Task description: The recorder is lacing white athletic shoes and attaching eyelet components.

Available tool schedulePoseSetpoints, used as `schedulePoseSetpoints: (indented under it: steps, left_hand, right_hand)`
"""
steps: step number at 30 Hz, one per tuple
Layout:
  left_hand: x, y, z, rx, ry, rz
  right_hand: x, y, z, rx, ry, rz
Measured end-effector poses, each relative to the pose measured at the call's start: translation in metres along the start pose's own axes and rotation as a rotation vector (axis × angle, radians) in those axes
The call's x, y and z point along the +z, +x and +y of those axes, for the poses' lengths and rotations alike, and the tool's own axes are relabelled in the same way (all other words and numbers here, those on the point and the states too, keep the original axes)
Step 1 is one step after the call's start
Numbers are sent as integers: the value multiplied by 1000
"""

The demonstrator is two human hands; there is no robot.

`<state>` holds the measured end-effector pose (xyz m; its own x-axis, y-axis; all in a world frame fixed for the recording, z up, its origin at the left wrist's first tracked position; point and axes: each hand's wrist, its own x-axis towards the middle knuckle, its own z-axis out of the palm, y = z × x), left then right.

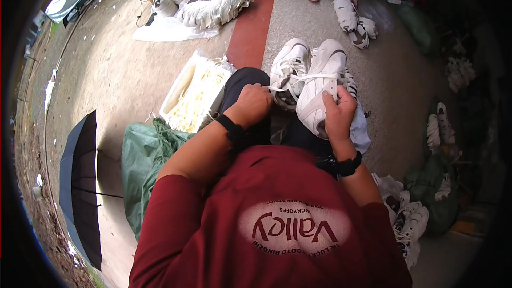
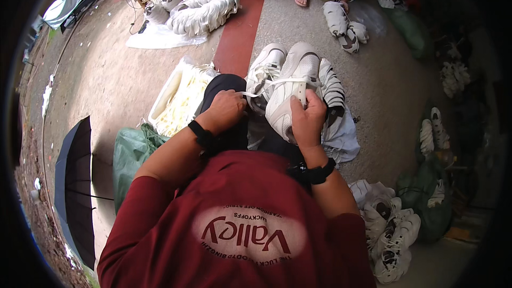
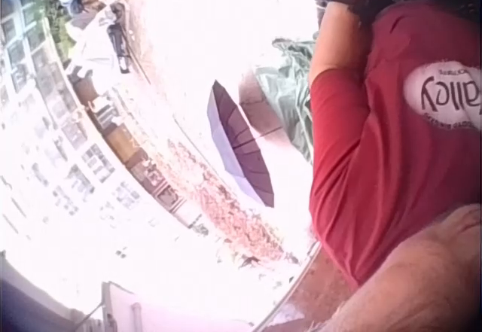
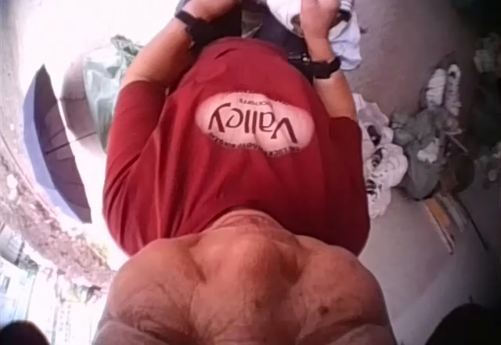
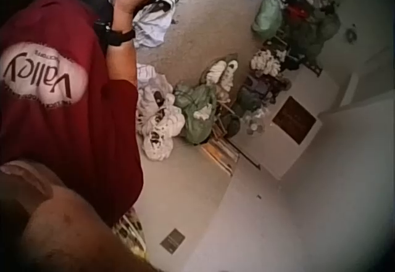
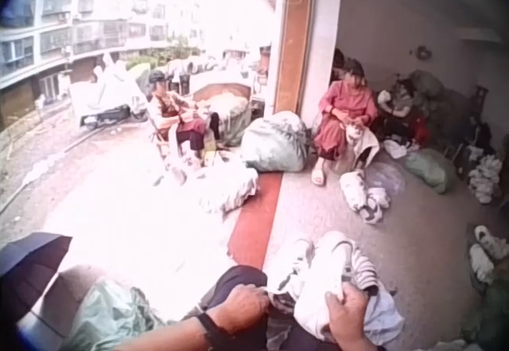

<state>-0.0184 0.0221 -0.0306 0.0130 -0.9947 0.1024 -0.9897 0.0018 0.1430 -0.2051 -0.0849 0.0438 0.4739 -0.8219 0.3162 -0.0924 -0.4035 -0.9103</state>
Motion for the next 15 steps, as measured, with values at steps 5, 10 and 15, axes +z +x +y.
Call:
schedulePoseSetpoints:
  steps: [5,10,15]
  left_hand:
    - [-12,-20,-5,-33,-17,-29]
    - [-44,-59,-28,-308,-542,38]
    - [-60,-124,-67,-563,-1565,309]
  right_hand:
    - [34,39,-1,-4,-73,22]
    - [81,53,55,-1,-389,0]
    - [88,54,62,149,-333,-75]
